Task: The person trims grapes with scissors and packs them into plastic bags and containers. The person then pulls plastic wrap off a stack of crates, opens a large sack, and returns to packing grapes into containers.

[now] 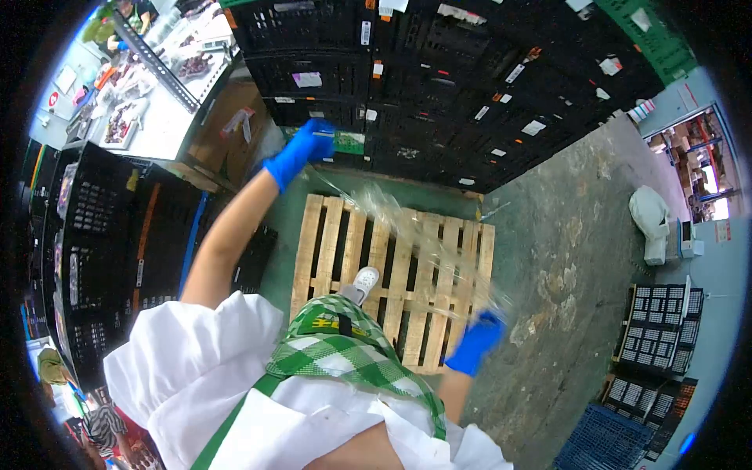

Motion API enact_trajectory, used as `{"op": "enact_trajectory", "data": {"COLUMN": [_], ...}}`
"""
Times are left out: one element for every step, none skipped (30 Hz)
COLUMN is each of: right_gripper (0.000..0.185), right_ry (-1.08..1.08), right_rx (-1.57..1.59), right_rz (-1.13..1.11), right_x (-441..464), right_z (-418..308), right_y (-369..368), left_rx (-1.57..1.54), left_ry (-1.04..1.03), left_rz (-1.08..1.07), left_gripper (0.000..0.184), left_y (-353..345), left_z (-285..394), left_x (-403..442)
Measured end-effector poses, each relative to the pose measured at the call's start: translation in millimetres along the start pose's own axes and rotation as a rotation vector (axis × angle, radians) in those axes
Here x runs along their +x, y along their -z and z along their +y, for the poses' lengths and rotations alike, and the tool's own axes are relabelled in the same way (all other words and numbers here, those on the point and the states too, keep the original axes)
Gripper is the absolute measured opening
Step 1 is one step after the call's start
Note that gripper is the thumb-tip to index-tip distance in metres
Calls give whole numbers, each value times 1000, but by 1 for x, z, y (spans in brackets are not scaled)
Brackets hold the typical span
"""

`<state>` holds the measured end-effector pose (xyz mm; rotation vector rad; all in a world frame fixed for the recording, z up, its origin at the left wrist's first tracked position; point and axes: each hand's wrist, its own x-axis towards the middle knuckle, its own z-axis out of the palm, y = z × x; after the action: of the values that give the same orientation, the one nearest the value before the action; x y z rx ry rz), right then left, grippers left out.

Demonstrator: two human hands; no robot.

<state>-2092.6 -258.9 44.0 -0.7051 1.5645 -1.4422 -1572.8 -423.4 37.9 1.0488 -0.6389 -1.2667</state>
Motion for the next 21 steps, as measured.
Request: {"op": "enact_trajectory", "data": {"right_gripper": [15, 17, 18, 24, 30, 37, 42, 37, 37, 38, 38, 41, 45, 45, 44, 44, 43, 43, 43, 43, 42], "right_ry": [159, 130, 237, 168, 98, 26, 116, 251, 259, 261, 256, 289, 322, 350, 342, 347, 429, 511, 590, 620, 650], "right_rx": [-16, -13, 20, 113, 207, 300, 80, -187, -262, -331, -394, -432, -469, -253, -376, -491, -609, -732, -852, -855, -859], "right_rz": [124, 86, 132, 108, 90, 79, 582, 397, 484, 570, 654, 623, 592, 795, 649, 502, 526, 561, 607, 641, 676], "right_x": [-16, 23, 2, 9, 15, 22, -15, 2, -13, -25, -37, -42, -49, -63, -67, -72, -76, -79, -84, -77, -71], "right_z": [-61, -54, -127, -162, -198, -234, -277, -301, -322, -351, -375, -398, -420, -430, -461, -492, -488, -483, -478, -479, -480], "right_y": [-3, 84, 78, 116, 152, 189, 123, 240, 239, 225, 218, 257, 290, 194, 281, 371, 336, 291, 246, 247, 248], "left_rx": [174, 116, 185, 211, 369, 424, 303, 177, 164, 193, 59, 109, 103, 99, 154, 210, 161, 227, 232, 239, 225], "left_ry": [125, 298, 550, 591, 654, 693, 812, 910, 970, 1013, 1045, 1044, 1076, 1103, 1099, 1093, 1151, 1146, 1128, 1112, 1125], "left_rz": [91, 43, 299, 371, 303, 339, 359, 262, 163, 69, 91, 36, -56, -148, -216, -284, -347, -483, -533, -578, -581], "left_gripper": [4, 10, 13, 12, 15, 19, 20, 32, 30, 29, 30, 32, 31, 31, 31, 32, 34, 36, 35, 34, 33], "left_y": [43, 87, 56, 77, 88, 54, 41, 33, 14, -8, -34, -56, -72, -89, -112, -136, -160, -178, -195, -213, -232], "left_z": [-59, -115, -108, -165, -208, -199, -215, -239, -249, -263, -261, -276, -288, -297, -295, -283, -274, -282, -293, -302, -300], "left_x": [2, 1, -33, -32, -39, -59, -70, -78, -85, -88, -97, -102, -106, -108, -114, -121, -126, -129, -135, -140, -144]}}
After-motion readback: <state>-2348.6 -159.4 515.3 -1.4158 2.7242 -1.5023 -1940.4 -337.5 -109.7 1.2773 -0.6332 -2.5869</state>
